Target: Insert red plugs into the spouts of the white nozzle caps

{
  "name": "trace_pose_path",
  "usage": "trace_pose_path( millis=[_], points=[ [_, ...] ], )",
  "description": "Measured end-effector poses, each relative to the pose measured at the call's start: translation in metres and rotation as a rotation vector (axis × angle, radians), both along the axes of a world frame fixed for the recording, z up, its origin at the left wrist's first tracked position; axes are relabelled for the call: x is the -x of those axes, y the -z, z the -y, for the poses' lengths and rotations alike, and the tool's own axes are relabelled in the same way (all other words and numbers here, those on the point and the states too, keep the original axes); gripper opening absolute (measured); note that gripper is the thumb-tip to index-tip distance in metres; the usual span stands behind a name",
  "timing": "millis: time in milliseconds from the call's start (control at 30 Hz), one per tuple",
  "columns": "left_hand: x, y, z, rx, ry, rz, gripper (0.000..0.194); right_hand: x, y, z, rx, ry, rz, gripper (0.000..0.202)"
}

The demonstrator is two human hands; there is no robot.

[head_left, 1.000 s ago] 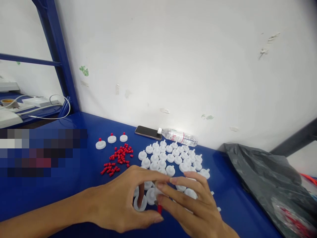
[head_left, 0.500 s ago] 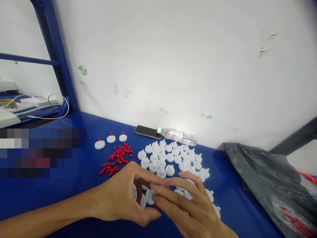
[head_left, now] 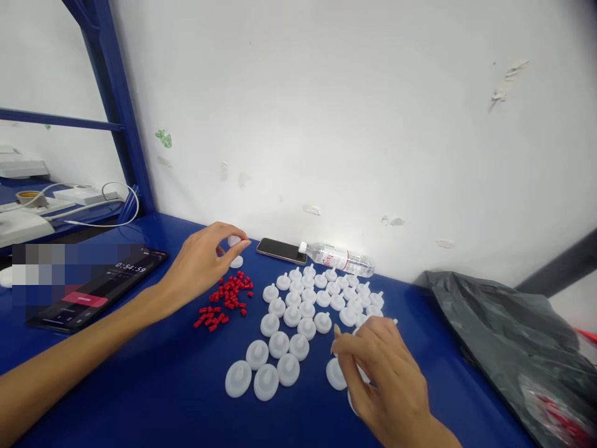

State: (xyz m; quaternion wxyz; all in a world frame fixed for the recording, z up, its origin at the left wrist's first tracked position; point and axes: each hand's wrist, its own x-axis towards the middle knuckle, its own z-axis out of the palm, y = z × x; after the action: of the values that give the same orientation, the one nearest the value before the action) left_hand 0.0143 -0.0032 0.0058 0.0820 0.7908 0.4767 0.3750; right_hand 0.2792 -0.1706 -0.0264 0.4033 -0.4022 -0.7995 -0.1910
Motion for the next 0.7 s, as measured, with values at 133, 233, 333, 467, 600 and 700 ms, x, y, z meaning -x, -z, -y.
trace_pose_path(
  millis=[133, 233, 333, 467, 600, 700],
  points=[
    [0.016, 0.003, -0.017, 0.029, -0.091, -0.290, 0.040, 0.000, -0.001, 0.000, -0.009, -0.002, 0.004, 0.025],
    [0.021, 0.006, -0.021, 0.042, -0.113, -0.361, 0.040, 0.000, -0.003, 0.001, 0.006, -0.022, 0.003, 0.025],
    [0.020, 0.007, -0.019, 0.069, -0.150, -0.406, 0.043, -0.001, -0.003, 0.001, 0.021, -0.032, 0.009, 0.026],
    [0.016, 0.004, -0.013, 0.111, -0.219, -0.476, 0.045, -0.002, -0.002, 0.001, 0.028, -0.047, 0.013, 0.026],
    [0.014, 0.003, -0.011, 0.180, -0.263, -0.526, 0.041, -0.002, -0.002, 0.001, 0.035, -0.062, 0.037, 0.028],
    [0.015, 0.005, -0.012, 0.206, -0.255, -0.546, 0.039, -0.002, -0.002, 0.000, 0.054, -0.070, 0.040, 0.028]
  ],
)
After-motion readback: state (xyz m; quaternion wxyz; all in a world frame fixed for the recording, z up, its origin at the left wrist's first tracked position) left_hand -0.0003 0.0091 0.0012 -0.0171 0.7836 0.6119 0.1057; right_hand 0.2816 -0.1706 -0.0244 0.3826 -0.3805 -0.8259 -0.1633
